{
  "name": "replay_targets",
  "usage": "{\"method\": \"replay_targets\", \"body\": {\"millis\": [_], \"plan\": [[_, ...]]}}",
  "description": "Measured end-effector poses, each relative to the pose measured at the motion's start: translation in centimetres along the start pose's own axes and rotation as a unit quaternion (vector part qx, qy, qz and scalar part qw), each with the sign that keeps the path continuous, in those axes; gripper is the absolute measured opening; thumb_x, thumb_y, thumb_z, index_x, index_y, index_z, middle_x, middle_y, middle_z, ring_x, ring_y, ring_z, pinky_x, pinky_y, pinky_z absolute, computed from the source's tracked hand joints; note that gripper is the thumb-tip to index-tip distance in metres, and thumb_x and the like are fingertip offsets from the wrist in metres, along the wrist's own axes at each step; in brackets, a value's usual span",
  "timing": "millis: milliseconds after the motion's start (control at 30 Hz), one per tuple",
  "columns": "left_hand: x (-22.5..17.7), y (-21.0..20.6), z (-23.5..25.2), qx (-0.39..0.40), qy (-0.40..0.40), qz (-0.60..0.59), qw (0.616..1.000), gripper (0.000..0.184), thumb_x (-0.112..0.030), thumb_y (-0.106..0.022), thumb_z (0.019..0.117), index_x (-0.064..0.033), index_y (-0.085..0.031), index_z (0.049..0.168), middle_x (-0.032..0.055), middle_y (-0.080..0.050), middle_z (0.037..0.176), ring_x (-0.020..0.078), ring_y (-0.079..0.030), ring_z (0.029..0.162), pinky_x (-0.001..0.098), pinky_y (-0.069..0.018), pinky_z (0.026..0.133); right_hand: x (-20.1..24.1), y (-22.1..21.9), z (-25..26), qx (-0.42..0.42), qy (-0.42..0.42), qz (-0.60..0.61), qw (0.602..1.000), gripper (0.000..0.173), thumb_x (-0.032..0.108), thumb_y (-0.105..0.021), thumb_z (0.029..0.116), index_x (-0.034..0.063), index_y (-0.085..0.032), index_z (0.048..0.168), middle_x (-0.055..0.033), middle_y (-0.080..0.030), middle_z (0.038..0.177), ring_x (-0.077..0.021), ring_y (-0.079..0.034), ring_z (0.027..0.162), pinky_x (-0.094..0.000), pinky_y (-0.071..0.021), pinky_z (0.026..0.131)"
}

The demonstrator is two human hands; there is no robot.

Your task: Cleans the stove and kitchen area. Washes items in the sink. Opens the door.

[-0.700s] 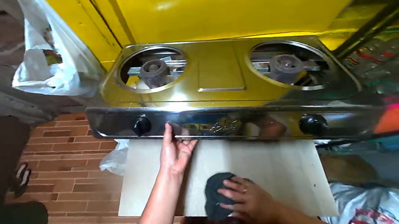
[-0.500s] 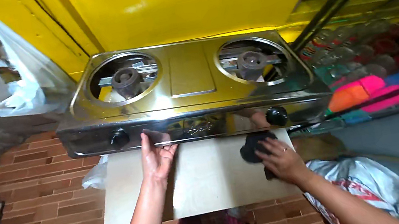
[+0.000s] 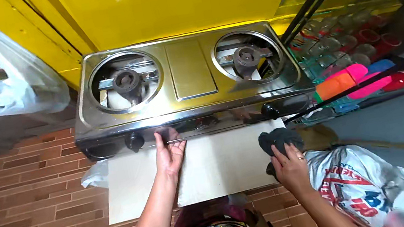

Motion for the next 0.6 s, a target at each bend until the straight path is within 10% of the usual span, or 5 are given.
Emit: {"method": "replay_targets", "body": {"millis": [267, 600], "plan": [[-0.4, 1.4, -0.3, 0.012, 0.092, 0.125, 0.988, 0.064, -0.054, -0.02, 0.1103, -0.0028, -0.043, 0.142, 0.0184, -0.062, 0.12, 0.0277, -0.065, 0.107, 0.04, -0.0534, 0.093, 15.4, -2.7, -1.7, 0.035, 0.231, 0.107, 0.966, 0.046, 0.042, -0.046, 0.1021, 0.0124, -0.078, 0.118, -0.0217, -0.069, 0.13, -0.0492, -0.064, 0.121, -0.0659, -0.0505, 0.097], [-1.8, 0.8, -1.5, 0.059, 0.148, 0.217, 0.963, 0.071, -0.055, -0.017, 0.1102, 0.0038, -0.057, 0.115, 0.0141, -0.069, 0.101, 0.0202, -0.069, 0.09, 0.034, -0.0554, 0.083, 24.7, -4.6, -1.4, 0.035, 0.38, 0.14, 0.914, 0.05, 0.056, -0.045, 0.0994, 0.0227, -0.078, 0.119, -0.012, -0.071, 0.131, -0.0373, -0.066, 0.123, -0.0548, -0.0522, 0.101]]}}
Point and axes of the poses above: each hand's wrist, its own z-axis towards the middle knuckle, its own y-axis out of the back of the hand, x = y × z, the point moved 9 cm from there along z, towards the middle knuckle
